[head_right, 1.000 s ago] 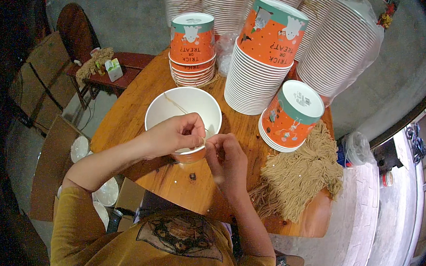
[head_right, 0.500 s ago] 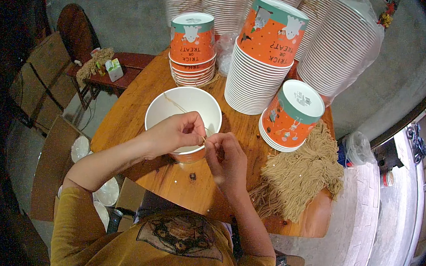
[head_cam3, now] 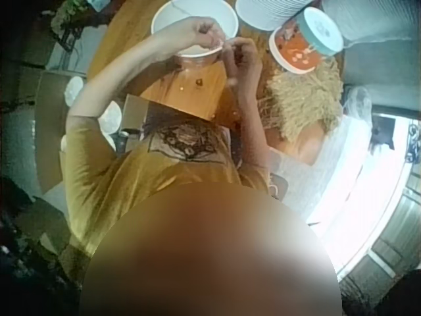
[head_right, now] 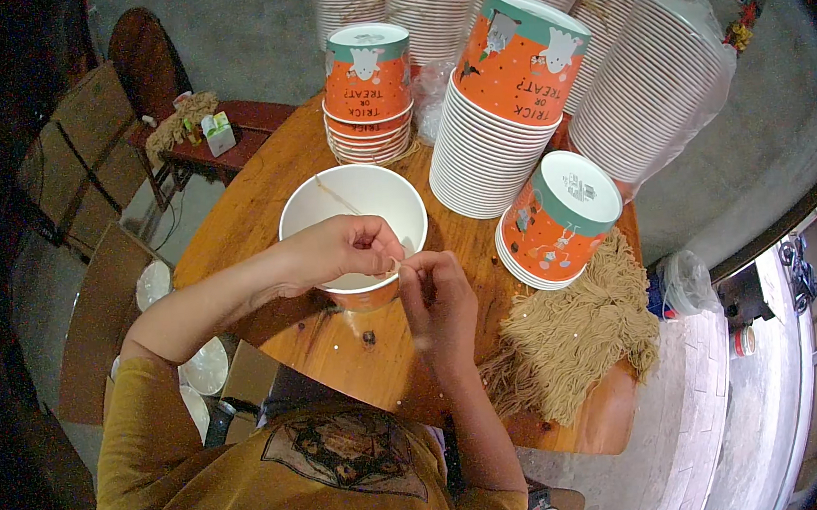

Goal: Tying thin strings onto the rims of themed paper cups for packaging.

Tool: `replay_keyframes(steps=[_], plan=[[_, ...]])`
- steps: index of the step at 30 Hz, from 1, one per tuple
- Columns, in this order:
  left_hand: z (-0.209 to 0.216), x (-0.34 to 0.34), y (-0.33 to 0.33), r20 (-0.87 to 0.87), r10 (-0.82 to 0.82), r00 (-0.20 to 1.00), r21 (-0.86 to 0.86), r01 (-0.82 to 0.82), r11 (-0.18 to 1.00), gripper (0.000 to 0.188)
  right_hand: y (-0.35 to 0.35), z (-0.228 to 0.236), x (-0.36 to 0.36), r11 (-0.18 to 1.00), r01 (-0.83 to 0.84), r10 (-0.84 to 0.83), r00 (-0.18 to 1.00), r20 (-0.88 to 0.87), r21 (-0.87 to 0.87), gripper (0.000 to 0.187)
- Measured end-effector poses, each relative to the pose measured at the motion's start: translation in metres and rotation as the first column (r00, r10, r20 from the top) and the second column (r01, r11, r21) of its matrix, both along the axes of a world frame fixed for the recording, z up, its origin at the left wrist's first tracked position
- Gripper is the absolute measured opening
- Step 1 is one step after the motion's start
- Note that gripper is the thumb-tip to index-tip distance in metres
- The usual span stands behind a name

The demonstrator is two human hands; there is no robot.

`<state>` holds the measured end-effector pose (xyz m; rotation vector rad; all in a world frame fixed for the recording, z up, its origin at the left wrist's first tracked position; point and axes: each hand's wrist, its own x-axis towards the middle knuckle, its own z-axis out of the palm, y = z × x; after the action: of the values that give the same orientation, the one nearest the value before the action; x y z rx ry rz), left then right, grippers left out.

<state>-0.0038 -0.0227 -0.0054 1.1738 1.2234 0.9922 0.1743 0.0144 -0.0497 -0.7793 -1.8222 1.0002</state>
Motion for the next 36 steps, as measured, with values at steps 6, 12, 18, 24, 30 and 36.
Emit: replay_keyframes(steps=[6,12,18,24,30,36], plan=[[0.004,0.0,0.0,-0.125,-0.042,0.991,0.009,0.044,0.999,0.014,0.002,0.0,0.0,0.999,-0.035,0.035,0.999,-0.008,0.001,0.009],[-0.001,0.0,0.002,-0.079,-0.047,0.996,-0.006,0.047,0.999,0.011,0.002,0.001,-0.001,0.998,-0.057,0.057,0.998,-0.012,0.007,0.006],[-0.007,0.001,0.006,0.0,-0.003,1.0,-0.033,0.003,0.999,0.009,0.002,0.003,-0.002,0.998,-0.061,0.061,0.998,0.001,0.028,0.008],[-0.003,0.0,0.005,0.107,-0.002,0.994,-0.079,0.011,0.997,0.014,0.004,-0.005,-0.001,0.993,-0.023,0.024,1.0,-0.005,0.116,0.011],[-0.002,0.001,0.005,0.165,0.005,0.986,-0.067,0.006,0.998,0.02,0.005,-0.006,-0.002,0.986,0.035,-0.032,0.999,-0.019,0.165,0.013],[-0.004,-0.001,0.006,0.294,0.013,0.956,-0.058,0.005,0.998,0.029,0.004,-0.005,-0.001,0.998,0.063,-0.063,0.998,-0.012,0.003,0.012]])
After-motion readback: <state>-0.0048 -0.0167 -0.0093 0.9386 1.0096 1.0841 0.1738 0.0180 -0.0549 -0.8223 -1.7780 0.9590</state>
